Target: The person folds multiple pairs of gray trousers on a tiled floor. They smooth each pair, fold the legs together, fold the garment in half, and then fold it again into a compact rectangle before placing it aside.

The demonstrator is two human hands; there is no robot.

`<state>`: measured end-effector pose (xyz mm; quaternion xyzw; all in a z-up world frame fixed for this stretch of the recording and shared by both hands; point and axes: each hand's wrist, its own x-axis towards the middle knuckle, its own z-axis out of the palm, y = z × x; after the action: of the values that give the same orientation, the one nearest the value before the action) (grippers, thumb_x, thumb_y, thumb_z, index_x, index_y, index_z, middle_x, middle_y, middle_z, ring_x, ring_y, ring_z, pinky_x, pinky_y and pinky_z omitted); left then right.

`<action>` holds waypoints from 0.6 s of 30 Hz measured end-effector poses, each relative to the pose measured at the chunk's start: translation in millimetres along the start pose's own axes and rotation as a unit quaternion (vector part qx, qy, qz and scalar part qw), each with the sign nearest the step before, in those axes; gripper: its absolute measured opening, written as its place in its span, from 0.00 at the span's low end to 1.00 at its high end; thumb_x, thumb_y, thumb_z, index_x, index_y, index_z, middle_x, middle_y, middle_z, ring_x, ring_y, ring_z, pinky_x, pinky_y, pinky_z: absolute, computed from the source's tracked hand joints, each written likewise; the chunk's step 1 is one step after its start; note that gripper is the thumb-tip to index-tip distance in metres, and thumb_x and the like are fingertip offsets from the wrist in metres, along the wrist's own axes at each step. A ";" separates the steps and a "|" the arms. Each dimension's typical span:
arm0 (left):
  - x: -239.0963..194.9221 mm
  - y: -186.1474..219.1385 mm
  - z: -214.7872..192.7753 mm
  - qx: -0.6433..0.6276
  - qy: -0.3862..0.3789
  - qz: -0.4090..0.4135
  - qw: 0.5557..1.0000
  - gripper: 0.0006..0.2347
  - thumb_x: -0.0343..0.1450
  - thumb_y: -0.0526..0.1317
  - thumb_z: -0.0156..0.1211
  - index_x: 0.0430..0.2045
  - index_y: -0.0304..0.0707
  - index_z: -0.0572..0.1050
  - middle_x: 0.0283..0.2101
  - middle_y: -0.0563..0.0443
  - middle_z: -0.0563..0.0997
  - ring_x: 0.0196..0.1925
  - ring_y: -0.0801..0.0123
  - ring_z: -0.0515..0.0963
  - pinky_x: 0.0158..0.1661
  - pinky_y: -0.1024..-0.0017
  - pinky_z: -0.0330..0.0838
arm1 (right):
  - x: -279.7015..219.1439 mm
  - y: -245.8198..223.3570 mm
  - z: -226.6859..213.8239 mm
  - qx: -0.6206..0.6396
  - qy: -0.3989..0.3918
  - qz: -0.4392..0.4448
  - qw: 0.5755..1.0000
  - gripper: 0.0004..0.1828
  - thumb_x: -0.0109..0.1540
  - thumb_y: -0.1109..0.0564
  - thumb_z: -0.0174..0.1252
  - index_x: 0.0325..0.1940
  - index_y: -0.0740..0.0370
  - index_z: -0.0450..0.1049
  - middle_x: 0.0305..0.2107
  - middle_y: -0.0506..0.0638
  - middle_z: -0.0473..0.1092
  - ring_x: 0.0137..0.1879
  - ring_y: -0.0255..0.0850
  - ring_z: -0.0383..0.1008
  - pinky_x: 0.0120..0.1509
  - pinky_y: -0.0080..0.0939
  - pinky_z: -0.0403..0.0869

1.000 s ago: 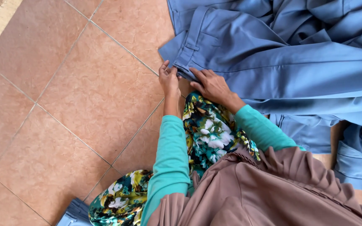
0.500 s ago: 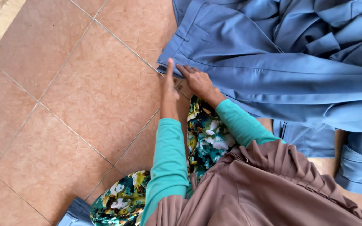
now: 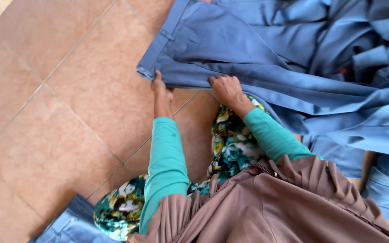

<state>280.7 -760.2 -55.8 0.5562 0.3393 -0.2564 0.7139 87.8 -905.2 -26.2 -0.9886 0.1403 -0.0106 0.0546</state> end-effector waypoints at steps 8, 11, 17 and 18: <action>30.7 49.0 -200.7 -0.132 0.057 0.024 0.989 0.32 0.75 0.50 0.63 0.68 0.33 0.54 0.65 0.23 0.65 0.65 0.27 0.69 0.58 0.26 0.64 | 40.6 -154.6 59.8 0.020 -0.089 -0.099 0.991 0.14 0.63 0.58 0.51 0.53 0.53 0.71 0.40 0.57 0.74 0.49 0.55 0.73 0.42 0.53 0.74; 19.3 62.6 -277.7 -0.178 0.066 0.032 0.981 0.35 0.75 0.55 0.60 0.71 0.36 0.53 0.71 0.27 0.59 0.71 0.32 0.62 0.64 0.33 0.62 | 35.4 -214.3 75.6 0.018 -0.032 -0.153 0.988 0.18 0.64 0.58 0.51 0.59 0.54 0.68 0.49 0.61 0.73 0.59 0.58 0.70 0.48 0.54 0.73; 29.3 56.8 -443.7 -0.239 0.143 0.052 0.959 0.43 0.71 0.61 0.64 0.73 0.39 0.46 0.75 0.27 0.50 0.74 0.31 0.55 0.66 0.33 0.60 | 0.9 -296.3 55.5 0.063 0.019 -0.283 0.957 0.22 0.63 0.59 0.55 0.62 0.51 0.68 0.59 0.61 0.70 0.68 0.58 0.66 0.59 0.60 0.70; 26.5 54.0 -464.8 -0.227 0.185 0.039 0.955 0.47 0.68 0.64 0.65 0.74 0.39 0.43 0.75 0.26 0.46 0.75 0.32 0.52 0.68 0.34 0.56 | -6.1 -302.6 50.9 0.062 0.047 -0.296 0.952 0.20 0.63 0.59 0.55 0.59 0.50 0.69 0.56 0.59 0.71 0.65 0.56 0.68 0.54 0.59 0.71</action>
<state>245.2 -296.4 -112.8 0.4297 0.4930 -0.0367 0.7556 167.3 -609.2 -43.3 -0.9788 -0.1571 -0.0809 0.1037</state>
